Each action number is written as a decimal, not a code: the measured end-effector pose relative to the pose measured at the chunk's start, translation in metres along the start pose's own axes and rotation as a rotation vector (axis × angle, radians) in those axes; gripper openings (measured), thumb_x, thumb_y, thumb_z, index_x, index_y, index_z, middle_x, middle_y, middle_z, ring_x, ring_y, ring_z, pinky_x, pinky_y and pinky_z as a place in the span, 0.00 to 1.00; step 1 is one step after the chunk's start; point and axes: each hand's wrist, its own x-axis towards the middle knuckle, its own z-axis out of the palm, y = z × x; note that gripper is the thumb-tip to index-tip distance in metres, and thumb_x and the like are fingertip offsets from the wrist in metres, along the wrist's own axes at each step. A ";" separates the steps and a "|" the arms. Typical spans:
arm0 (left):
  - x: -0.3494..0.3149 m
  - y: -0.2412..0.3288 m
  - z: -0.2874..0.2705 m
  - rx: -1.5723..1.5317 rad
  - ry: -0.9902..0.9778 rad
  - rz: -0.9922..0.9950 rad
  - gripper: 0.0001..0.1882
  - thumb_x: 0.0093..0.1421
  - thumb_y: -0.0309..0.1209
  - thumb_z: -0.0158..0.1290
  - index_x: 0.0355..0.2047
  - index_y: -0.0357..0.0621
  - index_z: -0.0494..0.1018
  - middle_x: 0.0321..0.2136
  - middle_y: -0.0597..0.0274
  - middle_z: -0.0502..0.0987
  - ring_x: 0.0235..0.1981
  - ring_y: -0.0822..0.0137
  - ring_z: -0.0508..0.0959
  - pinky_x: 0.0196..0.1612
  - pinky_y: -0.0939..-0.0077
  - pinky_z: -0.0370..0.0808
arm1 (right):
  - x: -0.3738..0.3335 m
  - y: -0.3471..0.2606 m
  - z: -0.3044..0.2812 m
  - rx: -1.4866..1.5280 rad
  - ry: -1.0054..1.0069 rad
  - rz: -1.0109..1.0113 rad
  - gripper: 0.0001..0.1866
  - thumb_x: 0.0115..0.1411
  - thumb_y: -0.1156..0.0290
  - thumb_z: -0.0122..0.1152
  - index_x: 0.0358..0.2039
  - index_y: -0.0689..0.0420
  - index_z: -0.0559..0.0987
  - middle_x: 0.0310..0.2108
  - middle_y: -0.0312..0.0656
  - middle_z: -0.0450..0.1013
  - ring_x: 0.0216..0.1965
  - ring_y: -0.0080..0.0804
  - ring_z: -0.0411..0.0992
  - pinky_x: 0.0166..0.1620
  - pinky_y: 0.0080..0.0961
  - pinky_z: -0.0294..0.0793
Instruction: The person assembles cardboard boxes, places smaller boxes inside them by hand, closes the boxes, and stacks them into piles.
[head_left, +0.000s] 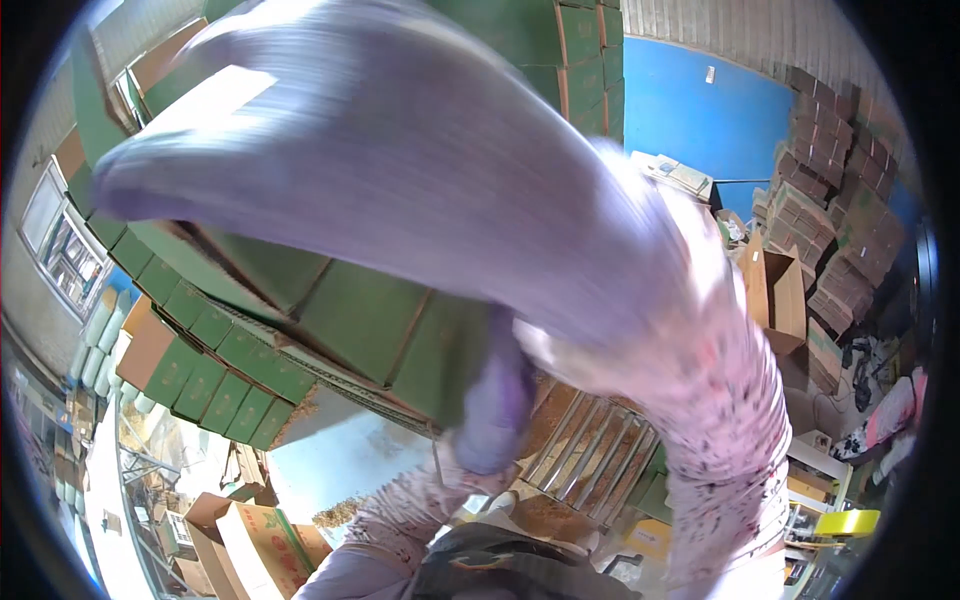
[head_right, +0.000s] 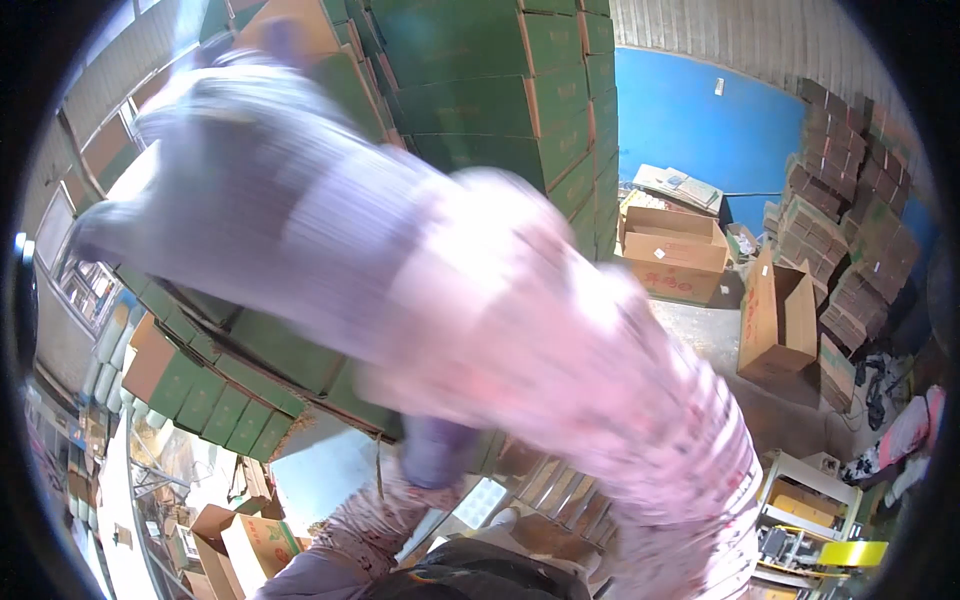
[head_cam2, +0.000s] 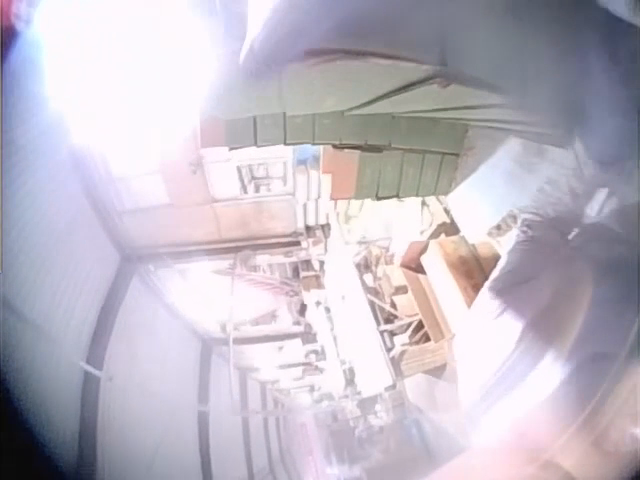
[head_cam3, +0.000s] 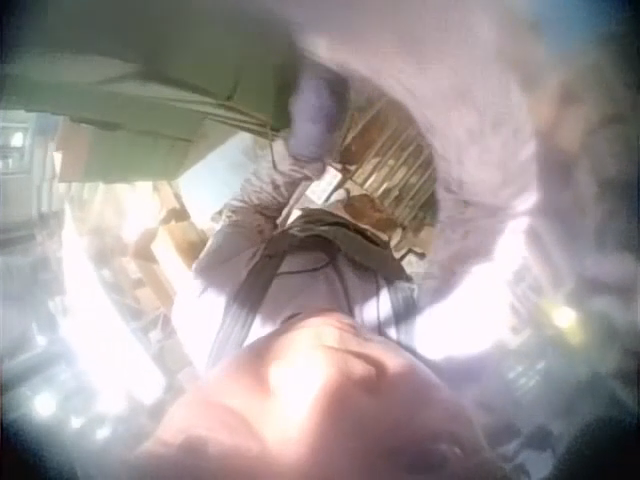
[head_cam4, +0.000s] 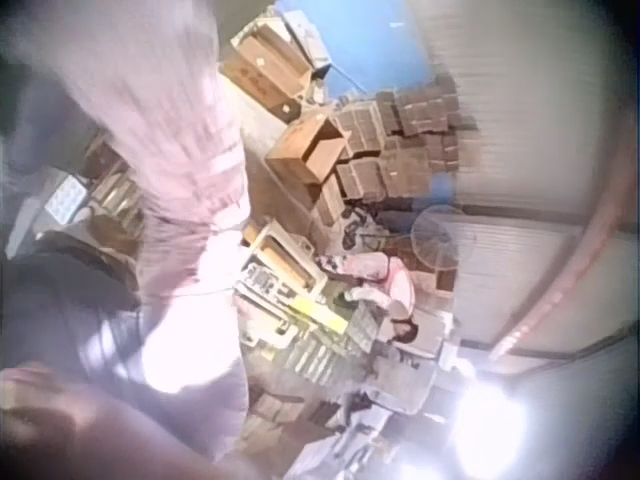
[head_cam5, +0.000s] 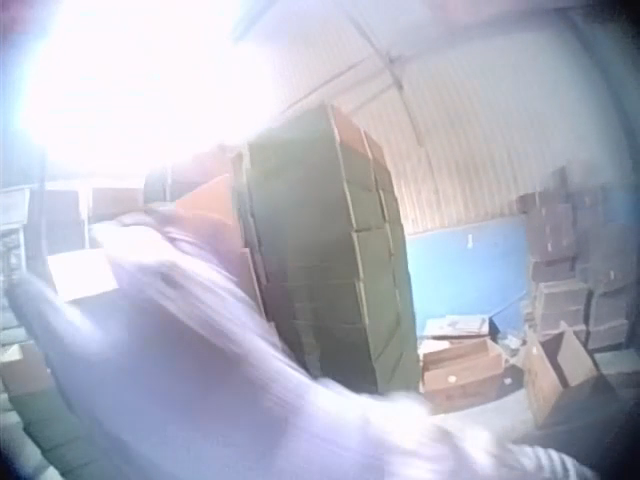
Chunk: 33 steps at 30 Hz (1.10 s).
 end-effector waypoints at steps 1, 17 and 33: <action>-0.004 0.031 -0.015 0.089 -0.014 0.248 0.25 0.69 0.39 0.34 0.62 0.41 0.54 0.61 0.56 0.59 0.61 0.66 0.58 0.65 0.69 0.51 | 0.024 -0.011 -0.002 -0.062 -0.056 -0.045 0.33 0.53 0.69 0.59 0.60 0.62 0.63 0.59 0.54 0.60 0.61 0.49 0.56 0.61 0.42 0.55; 0.001 -0.165 -0.055 -0.142 0.038 -0.342 0.29 0.64 0.45 0.41 0.61 0.46 0.55 0.56 0.53 0.65 0.54 0.58 0.68 0.56 0.64 0.64 | -0.448 -0.032 -0.091 1.622 0.504 1.705 0.24 0.64 0.55 0.46 0.60 0.44 0.62 0.54 0.50 0.66 0.56 0.46 0.63 0.59 0.40 0.61; -0.016 -0.256 -0.007 -0.010 -0.170 -0.795 0.23 0.58 0.38 0.53 0.52 0.44 0.66 0.54 0.50 0.67 0.53 0.50 0.69 0.56 0.57 0.66 | -0.634 -0.041 0.090 -0.093 -0.096 1.741 0.43 0.49 0.75 0.63 0.64 0.55 0.52 0.56 0.51 0.60 0.57 0.42 0.60 0.58 0.36 0.61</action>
